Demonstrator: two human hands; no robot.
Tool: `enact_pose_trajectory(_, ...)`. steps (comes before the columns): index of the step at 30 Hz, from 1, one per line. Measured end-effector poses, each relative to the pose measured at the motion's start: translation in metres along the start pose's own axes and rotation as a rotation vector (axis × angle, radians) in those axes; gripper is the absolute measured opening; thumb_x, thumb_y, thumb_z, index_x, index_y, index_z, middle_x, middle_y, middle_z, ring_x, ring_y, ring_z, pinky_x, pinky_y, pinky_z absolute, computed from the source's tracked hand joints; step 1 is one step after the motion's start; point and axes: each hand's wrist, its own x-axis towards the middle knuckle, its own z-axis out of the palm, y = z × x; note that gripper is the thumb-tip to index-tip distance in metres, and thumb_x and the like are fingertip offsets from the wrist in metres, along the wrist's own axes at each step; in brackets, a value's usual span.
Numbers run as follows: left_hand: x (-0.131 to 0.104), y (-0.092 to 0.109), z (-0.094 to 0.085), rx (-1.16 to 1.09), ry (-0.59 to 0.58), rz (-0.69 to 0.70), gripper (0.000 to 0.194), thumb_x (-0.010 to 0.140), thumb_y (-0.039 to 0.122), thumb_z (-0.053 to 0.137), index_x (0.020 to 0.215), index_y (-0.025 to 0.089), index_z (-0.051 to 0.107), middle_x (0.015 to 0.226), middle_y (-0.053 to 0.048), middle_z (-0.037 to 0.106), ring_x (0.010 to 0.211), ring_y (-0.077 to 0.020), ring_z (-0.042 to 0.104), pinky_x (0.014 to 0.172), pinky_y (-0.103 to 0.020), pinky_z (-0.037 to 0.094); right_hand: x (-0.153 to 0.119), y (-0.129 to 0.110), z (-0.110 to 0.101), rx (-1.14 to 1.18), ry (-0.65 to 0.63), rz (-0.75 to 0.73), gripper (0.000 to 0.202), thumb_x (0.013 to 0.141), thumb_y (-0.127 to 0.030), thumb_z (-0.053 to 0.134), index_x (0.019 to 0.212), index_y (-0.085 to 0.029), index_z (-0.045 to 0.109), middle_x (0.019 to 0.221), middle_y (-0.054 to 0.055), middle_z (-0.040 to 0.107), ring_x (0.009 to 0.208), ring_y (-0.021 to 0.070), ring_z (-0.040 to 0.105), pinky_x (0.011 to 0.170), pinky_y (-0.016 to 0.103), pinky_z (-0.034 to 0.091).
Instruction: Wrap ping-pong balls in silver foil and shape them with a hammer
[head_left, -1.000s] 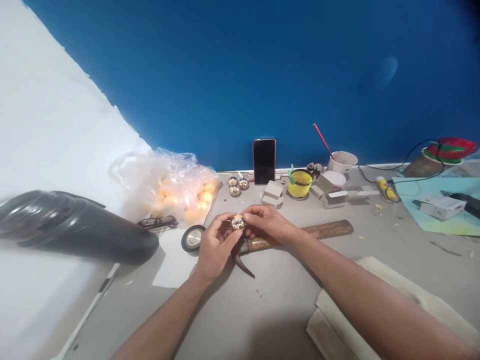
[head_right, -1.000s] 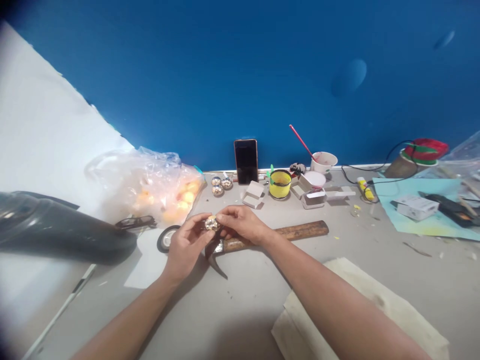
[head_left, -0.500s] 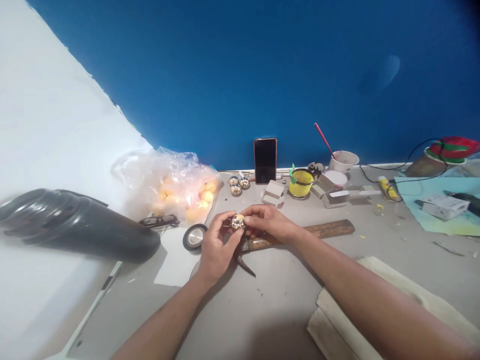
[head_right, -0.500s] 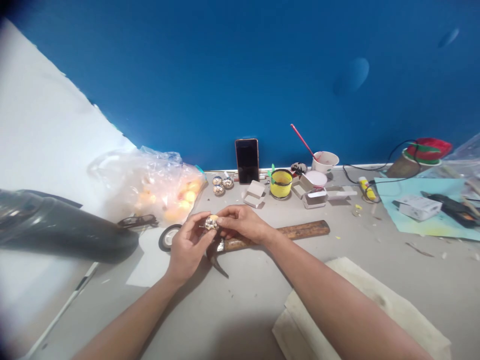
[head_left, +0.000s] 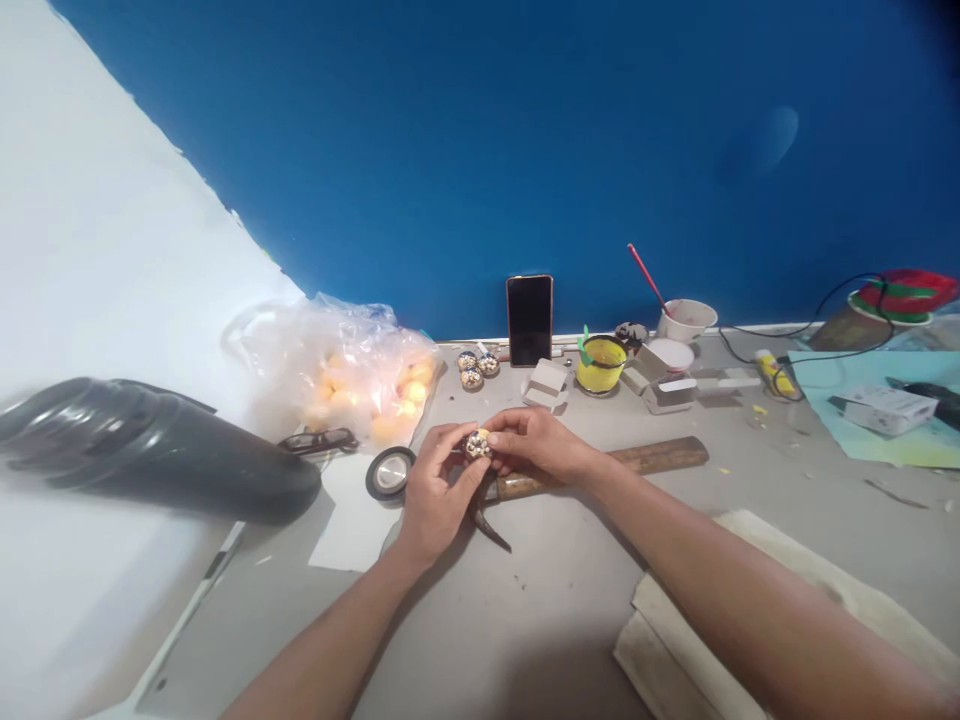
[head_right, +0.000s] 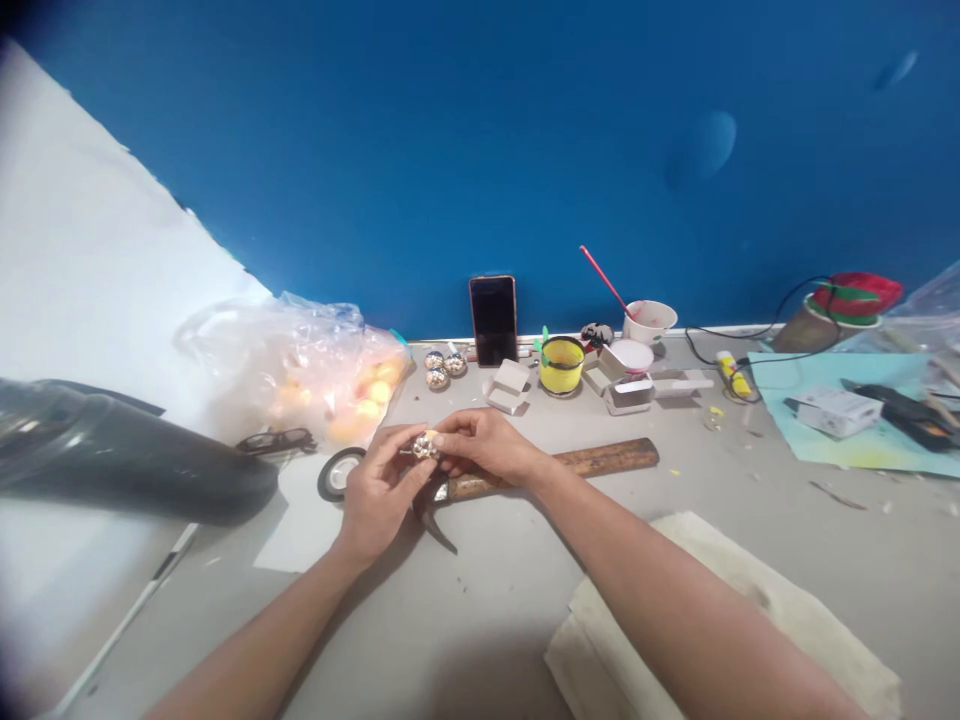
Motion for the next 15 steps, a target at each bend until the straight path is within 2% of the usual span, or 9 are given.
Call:
enact_pose_trajectory(5, -0.0005, 0.0000, 0.0006, 0.016, -0.012, 0.021, 0.028, 0.092, 0.027, 0.068, 0.119, 0.023, 0.071, 0.115, -0.006, 0.066, 0.105, -0.0191, 0.066, 0.088, -0.029, 0.058, -0.0022, 0.0001, -0.0019, 0.003, -0.030, -0.019, 0.056, 0.071, -0.062, 0.086, 0.097, -0.014, 0.074, 0.077, 0.004, 0.073, 0.069, 0.0131, 0.066, 0.068, 0.024, 0.054)
enact_pose_trajectory(15, -0.0020, -0.0012, 0.0005, 0.037, -0.028, 0.045, 0.031, 0.092, 0.026, 0.068, 0.123, 0.024, 0.072, 0.113, -0.005, 0.066, 0.101, -0.0174, 0.068, 0.086, -0.027, 0.058, -0.0030, -0.0006, 0.0009, -0.053, 0.034, -0.038, 0.047, 0.067, -0.055, 0.091, 0.083, -0.014, 0.073, 0.072, 0.003, 0.072, 0.065, 0.0120, 0.064, 0.066, 0.024, 0.052)
